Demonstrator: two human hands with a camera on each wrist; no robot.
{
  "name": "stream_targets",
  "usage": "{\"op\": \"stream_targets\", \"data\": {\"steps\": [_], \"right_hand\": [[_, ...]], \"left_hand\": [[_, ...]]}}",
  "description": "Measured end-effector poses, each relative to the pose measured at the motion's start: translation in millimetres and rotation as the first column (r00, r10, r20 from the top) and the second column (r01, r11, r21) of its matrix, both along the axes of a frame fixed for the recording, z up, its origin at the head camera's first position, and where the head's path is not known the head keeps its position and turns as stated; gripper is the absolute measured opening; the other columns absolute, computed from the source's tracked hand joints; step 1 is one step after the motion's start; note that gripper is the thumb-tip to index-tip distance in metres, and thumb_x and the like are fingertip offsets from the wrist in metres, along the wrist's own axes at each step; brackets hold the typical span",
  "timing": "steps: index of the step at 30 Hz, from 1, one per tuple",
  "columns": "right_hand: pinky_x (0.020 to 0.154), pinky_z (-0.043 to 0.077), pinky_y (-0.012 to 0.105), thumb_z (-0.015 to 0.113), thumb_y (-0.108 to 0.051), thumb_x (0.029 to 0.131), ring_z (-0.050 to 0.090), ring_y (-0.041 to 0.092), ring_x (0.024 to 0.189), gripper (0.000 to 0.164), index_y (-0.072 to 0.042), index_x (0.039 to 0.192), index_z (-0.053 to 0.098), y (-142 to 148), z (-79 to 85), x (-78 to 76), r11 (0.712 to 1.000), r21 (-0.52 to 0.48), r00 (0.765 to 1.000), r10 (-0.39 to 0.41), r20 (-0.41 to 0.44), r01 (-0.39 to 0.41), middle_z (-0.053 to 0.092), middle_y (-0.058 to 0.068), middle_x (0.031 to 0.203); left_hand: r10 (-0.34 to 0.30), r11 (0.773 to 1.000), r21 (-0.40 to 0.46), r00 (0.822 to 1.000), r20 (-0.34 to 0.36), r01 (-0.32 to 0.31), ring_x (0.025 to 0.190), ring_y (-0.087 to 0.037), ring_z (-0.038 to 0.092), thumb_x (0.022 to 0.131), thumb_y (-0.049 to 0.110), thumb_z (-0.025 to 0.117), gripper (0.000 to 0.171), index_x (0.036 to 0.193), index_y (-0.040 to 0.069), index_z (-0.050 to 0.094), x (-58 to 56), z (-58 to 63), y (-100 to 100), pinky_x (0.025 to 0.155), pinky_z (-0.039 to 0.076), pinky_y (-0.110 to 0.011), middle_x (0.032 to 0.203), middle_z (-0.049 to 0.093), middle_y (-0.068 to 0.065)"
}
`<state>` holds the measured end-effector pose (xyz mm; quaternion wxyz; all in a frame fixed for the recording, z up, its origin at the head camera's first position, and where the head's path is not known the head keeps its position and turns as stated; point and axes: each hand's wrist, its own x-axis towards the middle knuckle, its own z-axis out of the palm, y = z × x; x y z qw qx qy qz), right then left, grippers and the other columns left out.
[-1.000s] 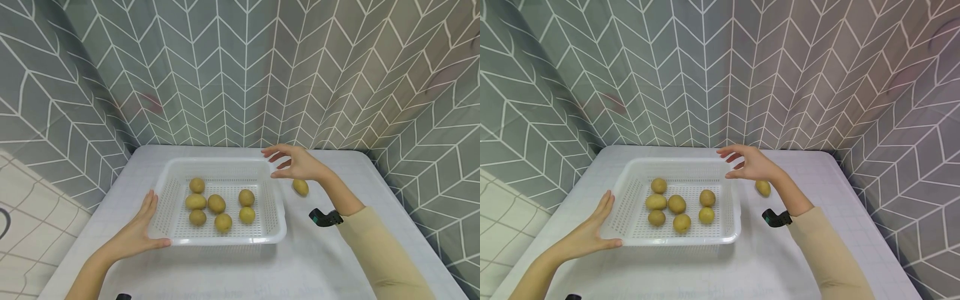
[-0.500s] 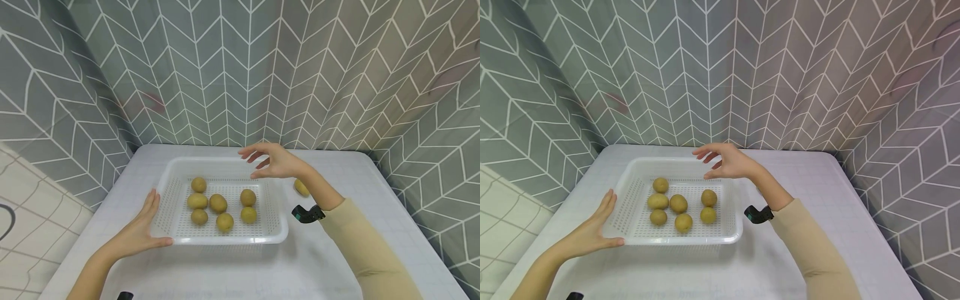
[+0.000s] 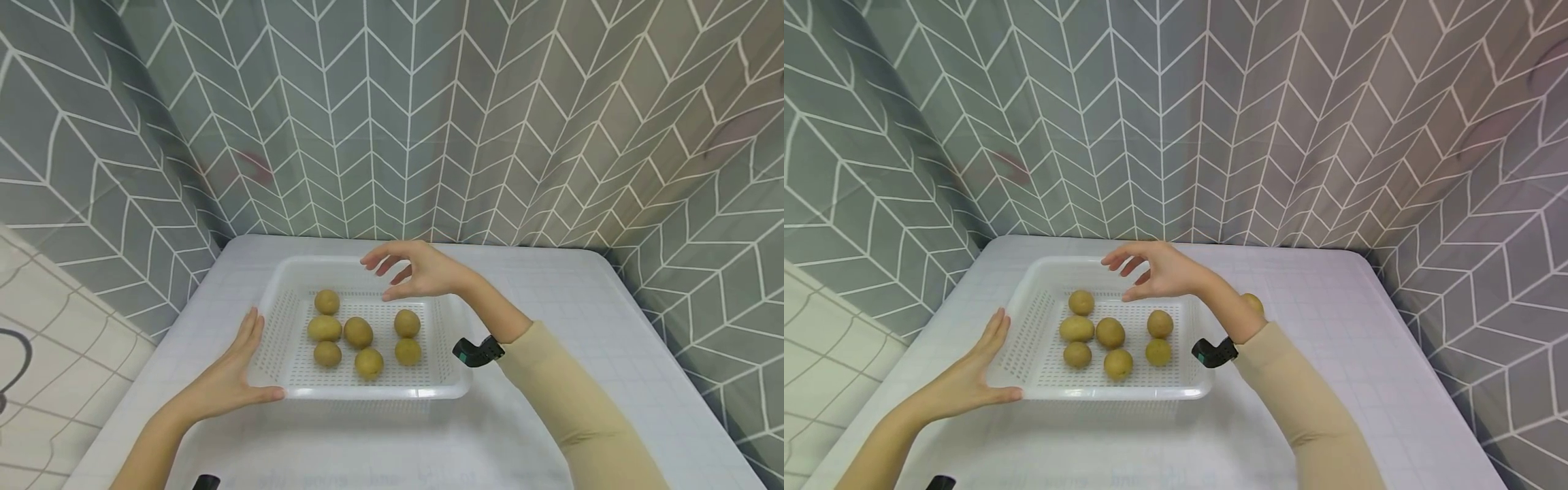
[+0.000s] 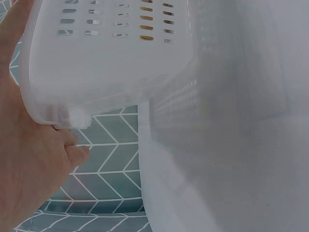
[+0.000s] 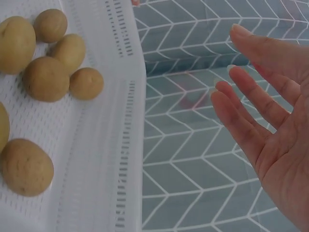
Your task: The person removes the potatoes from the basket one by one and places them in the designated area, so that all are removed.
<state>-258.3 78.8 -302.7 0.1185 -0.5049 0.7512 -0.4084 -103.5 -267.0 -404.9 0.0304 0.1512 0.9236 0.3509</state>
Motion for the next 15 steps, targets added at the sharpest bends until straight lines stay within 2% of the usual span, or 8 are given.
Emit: {"op": "stream_targets", "data": {"steps": [4, 10, 15], "right_hand": [[0.082, 0.055, 0.04, 0.08, -0.009, 0.078, 0.061, 0.02, 0.106, 0.056, -0.007, 0.129, 0.057, -10, -1.7, -1.1, 0.999, -0.005, 0.999, 0.033, 0.005, -0.033, 0.06, 0.006, 0.121], [0.079, 0.056, 0.038, 0.08, -0.006, 0.077, 0.062, 0.022, 0.104, 0.054, -0.004, 0.127, 0.058, -22, -8.3, -4.7, 0.997, -0.025, 0.997, 0.078, 0.005, -0.078, 0.061, 0.007, 0.119], [0.08, 0.056, 0.04, 0.08, -0.006, 0.077, 0.062, 0.023, 0.105, 0.053, -0.005, 0.125, 0.059, -32, -16.7, -9.9, 0.996, -0.01, 0.995, 0.093, 0.039, -0.093, 0.061, 0.008, 0.119]], "left_hand": [[0.002, 1.0, -0.001, 1.0, 0.002, -0.002, 0.142, -0.045, -0.008, 0.069, 0.043, 0.084, 0.129, 0.15, -0.006, -0.003, -0.3, -1.5, 0, 0.103, 0.016, -0.071, 0.157, -0.019, -0.019], [0.005, 1.0, 0.0, 1.0, 0.0, -0.005, 0.142, -0.045, -0.008, 0.069, 0.044, 0.084, 0.129, 0.15, -0.007, -0.002, -0.1, -2.2, -1, 0.103, 0.016, -0.07, 0.157, -0.019, -0.019], [0.007, 1.0, 0.0, 1.0, -0.002, -0.007, 0.142, -0.044, -0.009, 0.069, 0.044, 0.084, 0.129, 0.15, -0.007, -0.002, 0.2, -1.1, 0, 0.104, 0.016, -0.07, 0.157, -0.018, -0.019]]}}
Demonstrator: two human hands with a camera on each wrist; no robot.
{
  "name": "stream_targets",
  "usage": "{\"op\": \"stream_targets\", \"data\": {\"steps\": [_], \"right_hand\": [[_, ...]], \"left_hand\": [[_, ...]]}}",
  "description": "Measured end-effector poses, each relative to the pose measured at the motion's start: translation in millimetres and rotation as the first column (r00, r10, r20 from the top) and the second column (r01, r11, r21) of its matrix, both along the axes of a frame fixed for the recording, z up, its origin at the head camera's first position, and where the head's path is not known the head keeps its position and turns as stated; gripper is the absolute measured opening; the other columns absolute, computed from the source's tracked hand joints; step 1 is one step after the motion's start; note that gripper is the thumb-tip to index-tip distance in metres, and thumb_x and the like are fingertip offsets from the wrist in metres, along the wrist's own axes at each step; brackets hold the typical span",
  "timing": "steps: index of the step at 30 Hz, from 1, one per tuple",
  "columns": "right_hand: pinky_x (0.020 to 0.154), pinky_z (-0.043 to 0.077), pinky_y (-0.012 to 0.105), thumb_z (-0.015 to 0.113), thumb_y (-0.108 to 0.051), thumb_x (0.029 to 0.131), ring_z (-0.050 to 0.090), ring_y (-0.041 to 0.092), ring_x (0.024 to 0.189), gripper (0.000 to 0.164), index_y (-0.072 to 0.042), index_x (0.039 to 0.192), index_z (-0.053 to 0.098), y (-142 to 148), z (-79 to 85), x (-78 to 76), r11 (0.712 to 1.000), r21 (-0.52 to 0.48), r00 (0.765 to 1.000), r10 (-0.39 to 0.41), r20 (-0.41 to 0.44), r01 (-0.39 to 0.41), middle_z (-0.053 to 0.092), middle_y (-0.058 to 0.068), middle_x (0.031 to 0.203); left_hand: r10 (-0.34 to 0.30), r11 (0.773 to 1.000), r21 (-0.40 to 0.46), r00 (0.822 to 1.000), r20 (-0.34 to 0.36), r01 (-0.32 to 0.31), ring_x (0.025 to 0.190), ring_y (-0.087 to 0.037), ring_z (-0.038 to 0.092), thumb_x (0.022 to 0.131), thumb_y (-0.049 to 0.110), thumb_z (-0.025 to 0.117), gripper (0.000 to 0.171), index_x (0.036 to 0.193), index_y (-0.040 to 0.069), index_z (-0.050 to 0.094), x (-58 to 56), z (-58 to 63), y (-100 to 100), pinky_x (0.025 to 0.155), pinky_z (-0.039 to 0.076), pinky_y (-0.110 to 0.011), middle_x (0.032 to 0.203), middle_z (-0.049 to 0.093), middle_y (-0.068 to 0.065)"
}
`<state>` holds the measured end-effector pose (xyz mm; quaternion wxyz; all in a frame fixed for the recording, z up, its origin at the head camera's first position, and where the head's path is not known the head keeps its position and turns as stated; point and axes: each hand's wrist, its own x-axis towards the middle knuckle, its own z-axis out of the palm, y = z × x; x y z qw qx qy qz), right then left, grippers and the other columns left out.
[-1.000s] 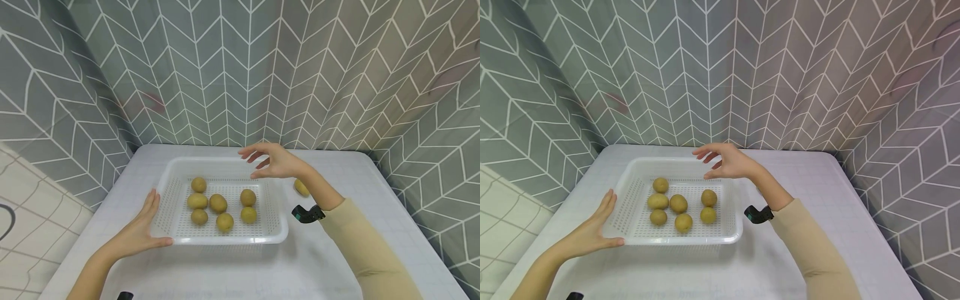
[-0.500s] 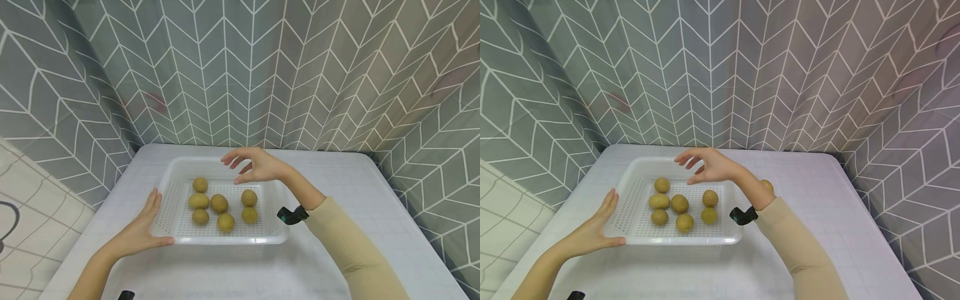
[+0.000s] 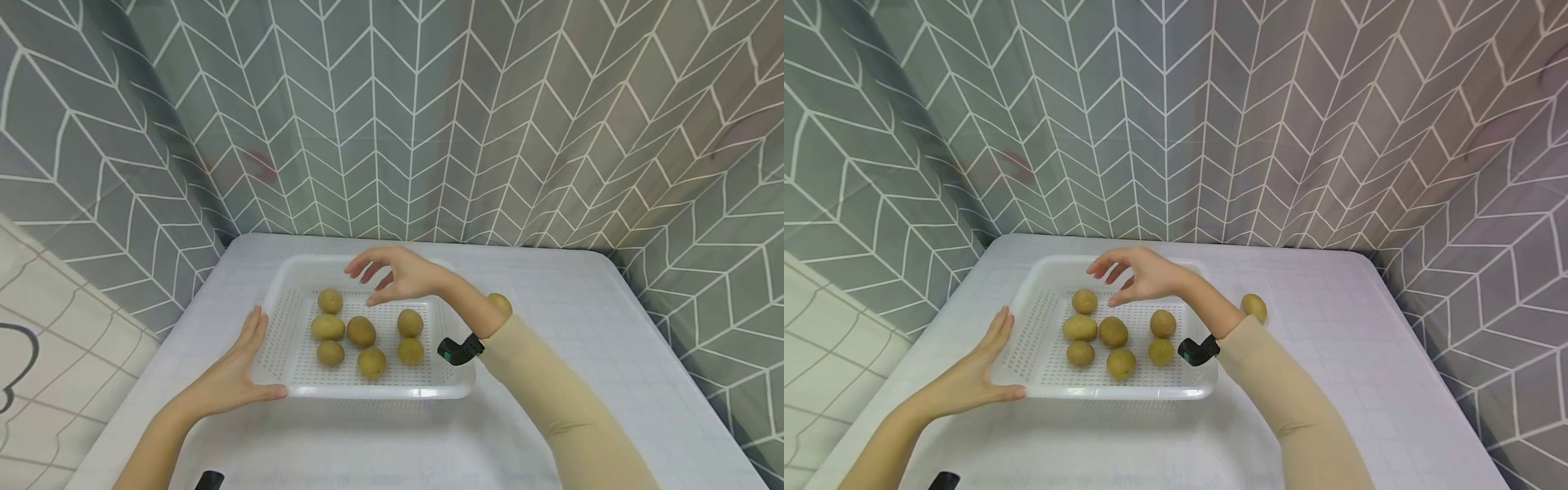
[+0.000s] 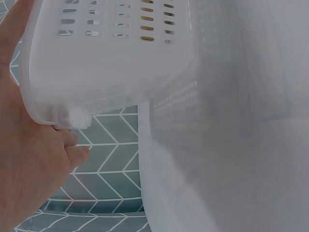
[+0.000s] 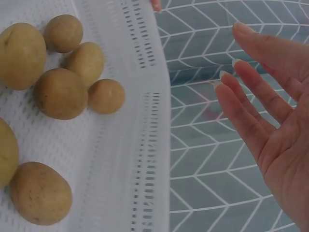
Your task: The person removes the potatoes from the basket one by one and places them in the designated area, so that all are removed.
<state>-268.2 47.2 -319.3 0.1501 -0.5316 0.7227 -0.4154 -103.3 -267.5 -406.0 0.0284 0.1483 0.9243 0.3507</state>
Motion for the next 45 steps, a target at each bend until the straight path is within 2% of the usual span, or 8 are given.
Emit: {"op": "stream_targets", "data": {"steps": [4, 11, 19, 23, 26, 33, 37, 45], "right_hand": [[0.081, 0.056, 0.038, 0.08, -0.006, 0.077, 0.061, 0.022, 0.105, 0.051, -0.006, 0.124, 0.059, -7, -8.6, -5.4, 1.0, 0.021, 1.0, 0.003, 0.012, -0.003, 0.061, 0.008, 0.118], [0.081, 0.055, 0.034, 0.079, -0.003, 0.077, 0.059, 0.038, 0.109, 0.048, -0.003, 0.121, 0.059, -16, -21.4, -12.1, 0.996, 0.089, 0.998, 0.012, 0.058, -0.017, 0.06, 0.011, 0.119], [0.081, 0.055, 0.029, 0.08, 0.002, 0.075, 0.058, 0.036, 0.11, 0.047, -0.001, 0.117, 0.06, -20, -38.5, -17.0, 0.984, 0.18, 0.996, -0.024, 0.086, 0.008, 0.061, 0.007, 0.117], [0.076, 0.054, 0.024, 0.081, 0.001, 0.074, 0.059, 0.034, 0.108, 0.048, -0.001, 0.117, 0.06, -23, -49.5, -19.6, 0.97, 0.243, 0.998, -0.023, 0.058, 0.008, 0.061, 0.014, 0.119], [0.078, 0.055, 0.027, 0.08, 0.001, 0.074, 0.06, 0.034, 0.107, 0.048, 0.002, 0.117, 0.06, -26, -55.2, -20.0, 0.959, 0.284, 1.0, -0.001, 0.019, -0.004, 0.061, 0.018, 0.12], [0.092, 0.049, 0.035, 0.079, -0.001, 0.075, 0.061, 0.028, 0.106, 0.048, 0.0, 0.12, 0.062, -30, -64.2, -18.7, 0.927, 0.374, 0.993, 0.023, -0.119, 0.024, 0.062, 0.009, 0.121], [0.093, 0.047, 0.036, 0.079, 0.0, 0.074, 0.06, 0.026, 0.108, 0.05, -0.004, 0.121, 0.062, -33, -70.5, -18.2, 0.905, 0.424, 0.989, 0.028, -0.145, 0.037, 0.062, 0.005, 0.123], [0.093, 0.044, 0.024, 0.081, -0.004, 0.072, 0.058, 0.023, 0.111, 0.05, -0.011, 0.118, 0.065, -37, -77.9, -12.6, 0.869, 0.492, 0.977, 0.058, -0.203, 0.05, 0.062, -0.002, 0.119]], "left_hand": [[0.001, 1.0, 0.004, 1.0, 0.003, -0.001, 0.143, -0.043, -0.01, 0.069, 0.044, 0.084, 0.129, 0.15, -0.008, -0.002, 0.6, 1.0, 0, 0.104, 0.015, -0.07, 0.157, -0.018, -0.02], [0.004, 1.0, -0.003, 1.0, 0.004, -0.004, 0.143, -0.044, -0.008, 0.069, 0.045, 0.083, 0.129, 0.15, -0.007, -0.002, -0.4, -0.6, 0, 0.104, 0.016, -0.07, 0.157, -0.018, -0.019], [0.007, 1.0, -0.006, 1.0, 0.007, -0.007, 0.143, -0.044, -0.008, 0.068, 0.045, 0.084, 0.129, 0.15, -0.009, -0.001, 0.2, -0.1, 1, 0.104, 0.016, -0.07, 0.157, -0.018, -0.02], [0.01, 1.0, -0.009, 1.0, 0.005, -0.01, 0.143, -0.044, -0.009, 0.068, 0.045, 0.084, 0.13, 0.149, -0.01, -0.001, 0.9, 1.6, 2, 0.104, 0.016, -0.069, 0.157, -0.018, -0.02], [0.011, 1.0, -0.009, 1.0, 0.007, -0.011, 0.143, -0.043, -0.009, 0.068, 0.045, 0.084, 0.13, 0.149, -0.009, -0.002, 0.8, 1.6, 1, 0.104, 0.016, -0.069, 0.157, -0.019, -0.019], [0.014, 1.0, 0.002, 1.0, 0.014, -0.014, 0.142, -0.045, -0.007, 0.068, 0.045, 0.084, 0.133, 0.149, -0.007, -0.007, 0.1, 1.4, 2, 0.105, 0.015, -0.069, 0.156, -0.02, -0.019], [0.019, 1.0, 0.001, 1.0, 0.019, -0.019, 0.142, -0.047, -0.005, 0.068, 0.045, 0.084, 0.133, 0.149, -0.008, -0.007, 0.1, 1.6, 2, 0.105, 0.016, -0.068, 0.156, -0.02, -0.019], [0.013, 1.0, 0.017, 1.0, 0.014, -0.013, 0.141, -0.048, -0.003, 0.068, 0.044, 0.085, 0.133, 0.149, -0.006, -0.008, -0.1, 0.1, 1, 0.104, 0.017, -0.069, 0.156, -0.021, -0.018]]}}
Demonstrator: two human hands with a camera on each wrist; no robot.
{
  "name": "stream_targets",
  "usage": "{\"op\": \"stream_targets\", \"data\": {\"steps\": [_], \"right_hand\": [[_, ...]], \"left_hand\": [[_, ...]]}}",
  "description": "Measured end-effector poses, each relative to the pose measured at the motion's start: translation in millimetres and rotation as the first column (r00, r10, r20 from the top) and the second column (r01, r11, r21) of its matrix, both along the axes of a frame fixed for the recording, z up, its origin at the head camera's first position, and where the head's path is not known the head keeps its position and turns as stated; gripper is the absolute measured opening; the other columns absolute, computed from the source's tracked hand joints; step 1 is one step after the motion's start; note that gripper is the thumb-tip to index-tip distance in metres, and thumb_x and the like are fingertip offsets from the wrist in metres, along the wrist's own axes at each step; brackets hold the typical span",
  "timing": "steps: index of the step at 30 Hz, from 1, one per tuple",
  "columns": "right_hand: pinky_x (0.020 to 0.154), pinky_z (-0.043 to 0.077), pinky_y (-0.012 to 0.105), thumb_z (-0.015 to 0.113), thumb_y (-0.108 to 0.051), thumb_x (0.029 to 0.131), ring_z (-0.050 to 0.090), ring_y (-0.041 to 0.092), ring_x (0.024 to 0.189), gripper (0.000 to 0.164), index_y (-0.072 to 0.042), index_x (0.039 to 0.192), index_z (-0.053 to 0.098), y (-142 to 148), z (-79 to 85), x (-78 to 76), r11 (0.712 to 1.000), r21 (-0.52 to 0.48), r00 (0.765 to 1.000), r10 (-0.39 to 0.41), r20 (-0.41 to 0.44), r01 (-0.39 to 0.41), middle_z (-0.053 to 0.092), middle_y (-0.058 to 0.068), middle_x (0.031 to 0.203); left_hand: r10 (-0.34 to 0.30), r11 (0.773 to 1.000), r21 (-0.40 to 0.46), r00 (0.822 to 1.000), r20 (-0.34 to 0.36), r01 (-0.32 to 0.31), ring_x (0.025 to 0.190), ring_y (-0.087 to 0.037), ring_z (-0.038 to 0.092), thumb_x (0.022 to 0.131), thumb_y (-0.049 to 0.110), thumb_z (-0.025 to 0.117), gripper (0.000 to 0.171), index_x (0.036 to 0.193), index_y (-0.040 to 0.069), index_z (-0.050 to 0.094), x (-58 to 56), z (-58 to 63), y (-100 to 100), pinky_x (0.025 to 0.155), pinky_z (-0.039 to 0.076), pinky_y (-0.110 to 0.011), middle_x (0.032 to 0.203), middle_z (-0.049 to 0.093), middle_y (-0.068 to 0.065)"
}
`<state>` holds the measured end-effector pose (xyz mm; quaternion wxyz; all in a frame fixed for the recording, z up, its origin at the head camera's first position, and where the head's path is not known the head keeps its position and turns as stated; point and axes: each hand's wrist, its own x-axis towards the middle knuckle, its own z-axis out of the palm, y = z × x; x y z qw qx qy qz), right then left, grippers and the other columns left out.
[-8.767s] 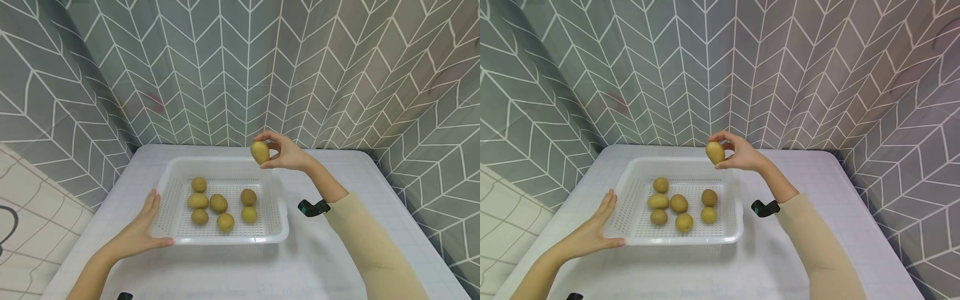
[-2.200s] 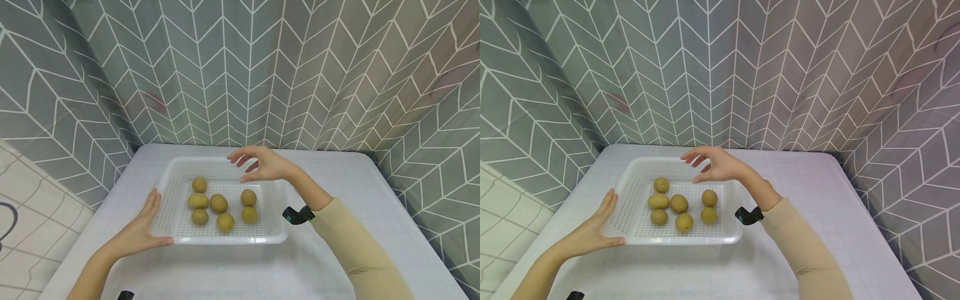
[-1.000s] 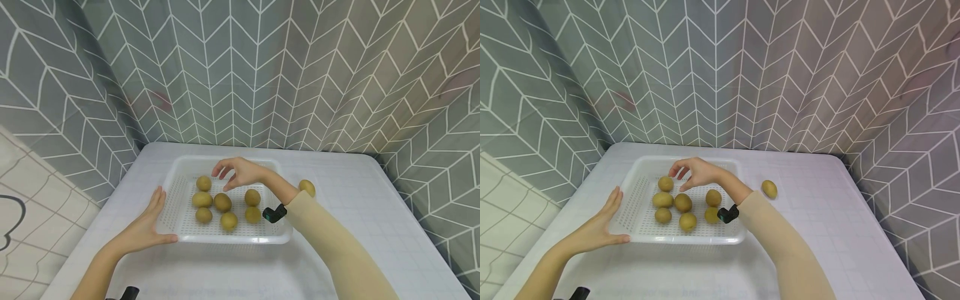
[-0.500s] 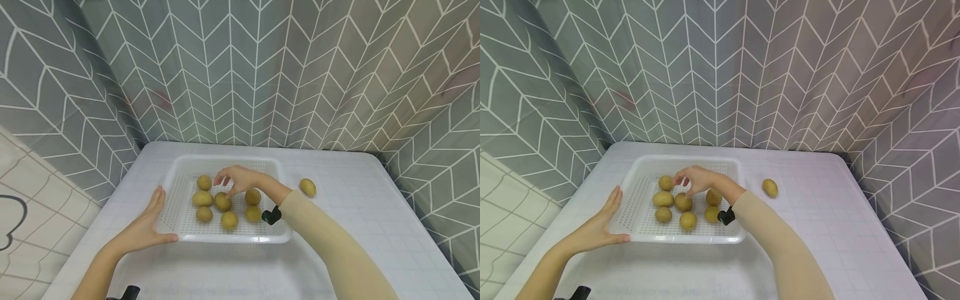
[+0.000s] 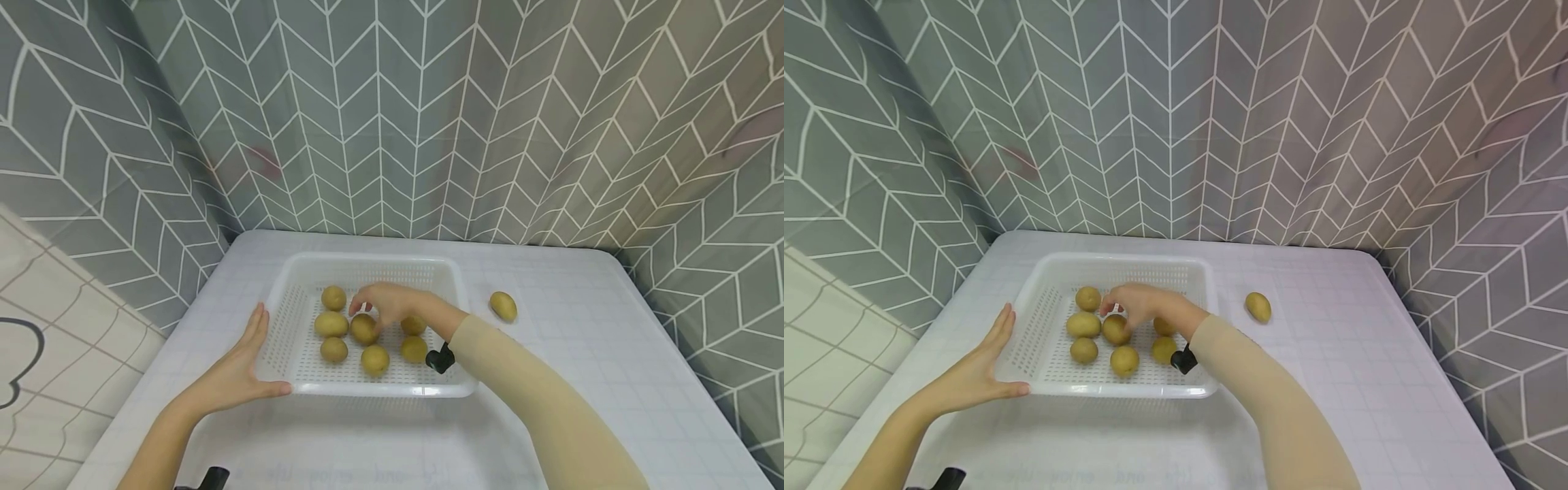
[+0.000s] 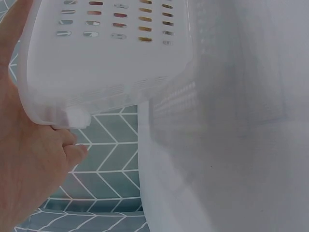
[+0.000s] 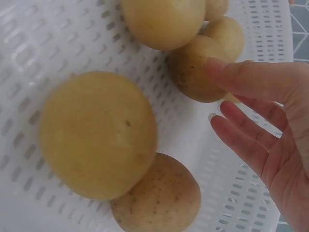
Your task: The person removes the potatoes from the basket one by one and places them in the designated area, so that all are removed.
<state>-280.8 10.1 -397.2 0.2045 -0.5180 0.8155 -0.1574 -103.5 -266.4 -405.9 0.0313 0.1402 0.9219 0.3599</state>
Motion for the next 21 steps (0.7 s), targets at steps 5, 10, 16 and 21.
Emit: {"op": "stream_targets", "data": {"steps": [5, 10, 16, 21], "right_hand": [[0.094, 0.042, 0.023, 0.082, -0.006, 0.072, 0.057, 0.017, 0.108, 0.049, -0.016, 0.117, 0.065, -1.1, -3.0, 4.3, 0.999, 0.044, 0.999, 0.014, -0.044, -0.012, 0.061, -0.004, 0.116], [0.092, 0.042, 0.022, 0.082, -0.006, 0.071, 0.055, 0.012, 0.103, 0.052, -0.017, 0.118, 0.065, -1.8, -3.8, 6.7, 0.998, 0.058, 0.999, -0.003, -0.052, 0.006, 0.059, -0.006, 0.115], [0.095, 0.04, 0.021, 0.083, -0.007, 0.068, 0.053, 0.011, 0.103, 0.055, -0.014, 0.119, 0.063, -4.4, -7.5, 8.9, 0.998, 0.055, 0.997, 0.012, -0.071, -0.008, 0.059, -0.003, 0.117], [0.096, 0.039, 0.022, 0.083, -0.005, 0.068, 0.052, 0.01, 0.105, 0.056, -0.013, 0.119, 0.062, -6.2, -10.4, 8.8, 0.998, 0.063, 0.998, 0.006, -0.062, -0.002, 0.06, -0.003, 0.116]], "left_hand": [[0.002, 1.0, -0.004, 1.0, -0.004, -0.002, 0.141, -0.049, -0.002, 0.068, 0.045, 0.084, 0.133, 0.149, -0.007, -0.007, 0.3, 0.1, 0.2, 0.104, 0.018, -0.069, 0.157, -0.02, -0.018], [0.0, 1.0, -0.003, 1.0, -0.007, 0.0, 0.141, -0.049, -0.003, 0.068, 0.044, 0.085, 0.133, 0.149, -0.008, -0.007, 0.2, 0.3, 0.7, 0.104, 0.018, -0.069, 0.157, -0.02, -0.018], [-0.003, 1.0, 0.002, 1.0, -0.008, 0.003, 0.141, -0.048, -0.003, 0.068, 0.044, 0.085, 0.133, 0.149, -0.007, -0.007, -0.1, -1.4, 0.2, 0.104, 0.018, -0.069, 0.157, -0.02, -0.017], [-0.002, 1.0, 0.004, 1.0, -0.006, 0.002, 0.142, -0.048, -0.003, 0.068, 0.044, 0.084, 0.132, 0.15, -0.006, -0.007, -0.8, -2.0, -0.1, 0.104, 0.018, -0.069, 0.157, -0.02, -0.016]]}}
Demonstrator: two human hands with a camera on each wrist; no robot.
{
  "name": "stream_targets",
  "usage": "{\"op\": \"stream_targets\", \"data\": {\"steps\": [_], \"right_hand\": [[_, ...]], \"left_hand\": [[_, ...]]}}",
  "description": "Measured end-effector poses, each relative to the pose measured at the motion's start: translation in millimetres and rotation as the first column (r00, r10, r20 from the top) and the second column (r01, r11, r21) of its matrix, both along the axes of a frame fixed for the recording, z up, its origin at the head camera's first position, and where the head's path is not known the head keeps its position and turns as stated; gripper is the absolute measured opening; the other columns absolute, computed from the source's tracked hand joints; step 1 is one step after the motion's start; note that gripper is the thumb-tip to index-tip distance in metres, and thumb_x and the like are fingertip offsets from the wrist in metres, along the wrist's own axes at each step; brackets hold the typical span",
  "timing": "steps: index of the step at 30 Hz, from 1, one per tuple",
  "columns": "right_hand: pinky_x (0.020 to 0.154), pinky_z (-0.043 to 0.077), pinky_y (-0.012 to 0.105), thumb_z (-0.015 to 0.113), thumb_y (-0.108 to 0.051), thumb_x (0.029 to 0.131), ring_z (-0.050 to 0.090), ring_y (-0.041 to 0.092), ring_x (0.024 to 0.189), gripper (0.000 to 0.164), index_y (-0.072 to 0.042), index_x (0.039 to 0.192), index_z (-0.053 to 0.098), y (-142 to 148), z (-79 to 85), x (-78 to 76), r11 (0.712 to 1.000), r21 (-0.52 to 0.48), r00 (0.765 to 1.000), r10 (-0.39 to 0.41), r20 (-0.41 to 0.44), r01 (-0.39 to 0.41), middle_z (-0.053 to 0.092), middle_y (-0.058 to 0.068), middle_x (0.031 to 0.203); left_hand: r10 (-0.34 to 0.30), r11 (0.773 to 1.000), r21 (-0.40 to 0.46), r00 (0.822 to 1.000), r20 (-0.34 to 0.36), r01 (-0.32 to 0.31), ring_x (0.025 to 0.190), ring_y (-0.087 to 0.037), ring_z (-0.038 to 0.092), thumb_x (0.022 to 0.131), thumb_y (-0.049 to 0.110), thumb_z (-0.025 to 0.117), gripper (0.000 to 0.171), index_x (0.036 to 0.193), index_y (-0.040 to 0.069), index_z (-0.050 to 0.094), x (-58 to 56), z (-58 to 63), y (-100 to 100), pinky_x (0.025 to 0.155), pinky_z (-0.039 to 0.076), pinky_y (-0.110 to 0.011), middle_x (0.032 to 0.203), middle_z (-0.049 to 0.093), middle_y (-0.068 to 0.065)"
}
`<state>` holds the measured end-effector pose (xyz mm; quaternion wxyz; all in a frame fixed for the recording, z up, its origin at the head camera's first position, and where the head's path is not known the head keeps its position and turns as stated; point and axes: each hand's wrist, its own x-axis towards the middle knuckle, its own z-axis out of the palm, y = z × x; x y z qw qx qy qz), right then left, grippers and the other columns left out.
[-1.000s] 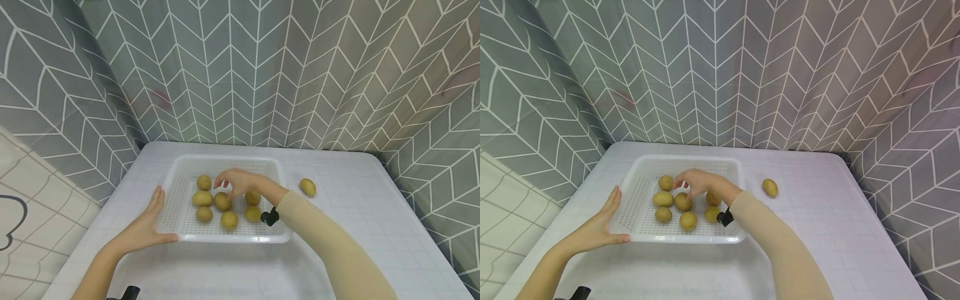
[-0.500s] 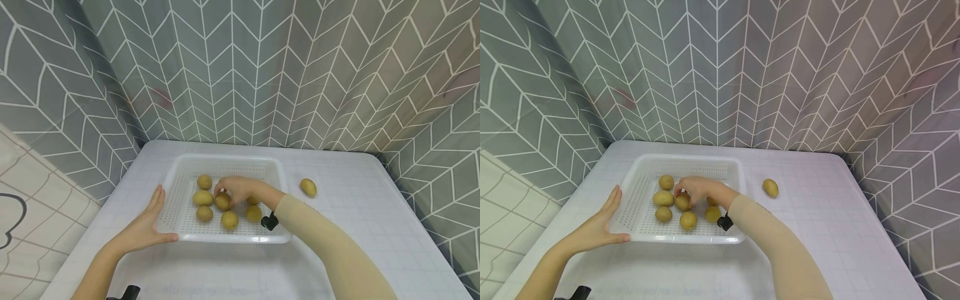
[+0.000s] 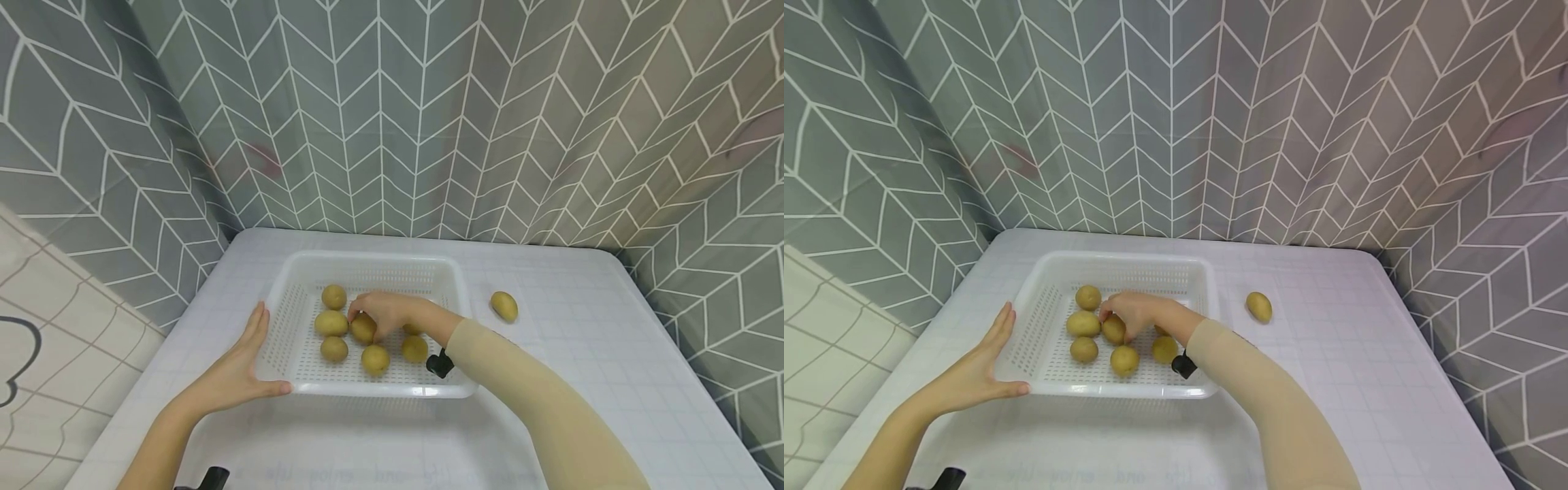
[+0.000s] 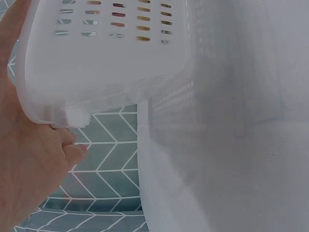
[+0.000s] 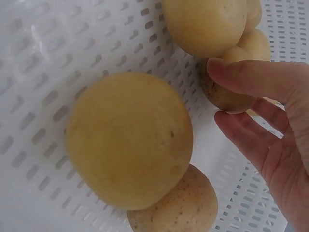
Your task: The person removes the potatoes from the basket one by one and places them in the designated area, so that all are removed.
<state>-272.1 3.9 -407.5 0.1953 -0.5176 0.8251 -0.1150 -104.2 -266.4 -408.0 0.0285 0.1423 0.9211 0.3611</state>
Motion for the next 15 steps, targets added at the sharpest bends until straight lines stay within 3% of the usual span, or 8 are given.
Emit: {"op": "stream_targets", "data": {"steps": [7, 15], "right_hand": [[0.095, 0.039, 0.02, 0.078, -0.001, 0.068, 0.052, 0.009, 0.103, 0.055, -0.01, 0.12, 0.06, 0, 0.9, 0.4, 1.0, -0.012, 1.0, -0.023, -0.001, 0.023, 0.06, -0.004, 0.114], [0.103, 0.036, 0.023, 0.079, -0.002, 0.071, 0.051, 0.015, 0.118, 0.063, -0.006, 0.129, 0.055, 3, 11.1, -3.2, 0.995, -0.065, 0.997, -0.078, -0.021, 0.077, 0.057, 0.002, 0.126]], "left_hand": [[-0.001, 1.0, 0.004, 1.0, 0.0, 0.001, 0.142, -0.047, -0.004, 0.068, 0.044, 0.084, 0.132, 0.15, -0.006, -0.007, 0.0, -0.2, 0, 0.104, 0.017, -0.069, 0.157, -0.02, -0.016], [-0.004, 1.0, 0.004, 1.0, -0.002, 0.004, 0.142, -0.047, -0.004, 0.068, 0.043, 0.084, 0.132, 0.149, -0.007, -0.007, 0.6, 0.7, 1, 0.104, 0.016, -0.069, 0.157, -0.02, -0.017]]}}
